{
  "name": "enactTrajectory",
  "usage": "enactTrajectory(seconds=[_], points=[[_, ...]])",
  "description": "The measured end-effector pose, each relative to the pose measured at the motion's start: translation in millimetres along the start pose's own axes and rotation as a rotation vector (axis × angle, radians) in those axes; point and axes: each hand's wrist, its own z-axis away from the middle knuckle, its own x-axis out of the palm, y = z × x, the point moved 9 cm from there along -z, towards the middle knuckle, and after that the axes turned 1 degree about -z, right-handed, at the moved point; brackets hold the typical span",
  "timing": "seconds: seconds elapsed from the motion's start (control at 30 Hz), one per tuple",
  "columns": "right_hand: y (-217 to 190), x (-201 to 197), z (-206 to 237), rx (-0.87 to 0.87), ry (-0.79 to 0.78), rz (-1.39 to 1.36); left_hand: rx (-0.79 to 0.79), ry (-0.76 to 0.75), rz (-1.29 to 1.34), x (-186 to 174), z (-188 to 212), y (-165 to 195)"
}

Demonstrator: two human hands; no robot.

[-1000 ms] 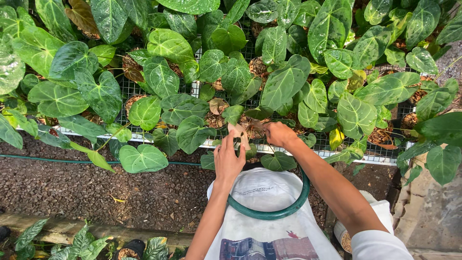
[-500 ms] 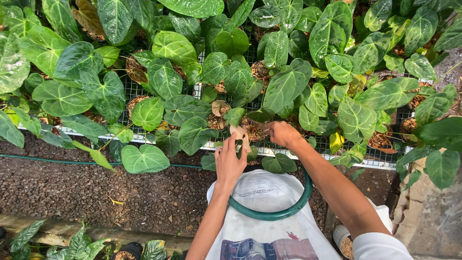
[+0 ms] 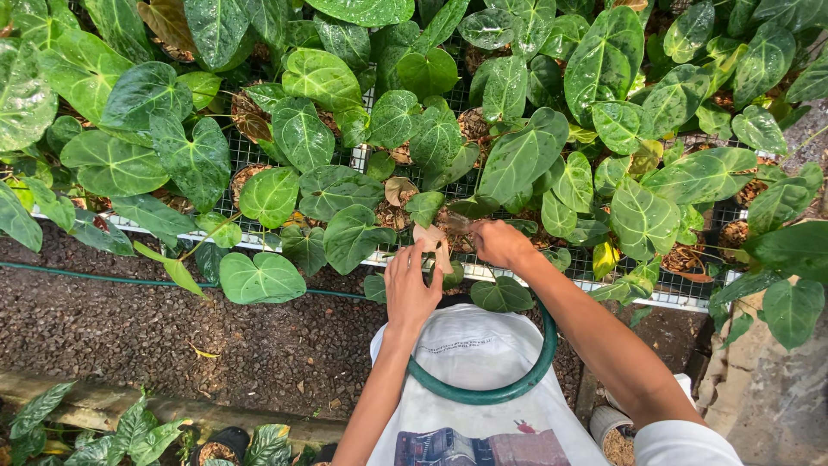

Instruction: The person waters a collection of potted plants arranged on metal shelving using a green hose. They move the hose nozzle from plant to plant, directing water onto the leaves and soil of each pot.

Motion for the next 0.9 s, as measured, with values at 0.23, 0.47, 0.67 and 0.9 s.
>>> enactTrajectory(seconds=[0.23,0.47,0.67,0.9], points=[[-62,-27,-14,-0.213,0.155,-0.148,0.014,-0.014,0.039,0,10,-4],[-88,-19,-56,-0.153,0.012,-0.04,-0.01,-0.088,0.085,-3,13,-1],[-81,-2,-95,-0.079,-0.078,0.016,-0.024,0.028,0.049,-31,12,-3],[-84,16,-133,-0.022,-0.244,0.058,-0.1,-0.126,0.171,-39,18,-5]])
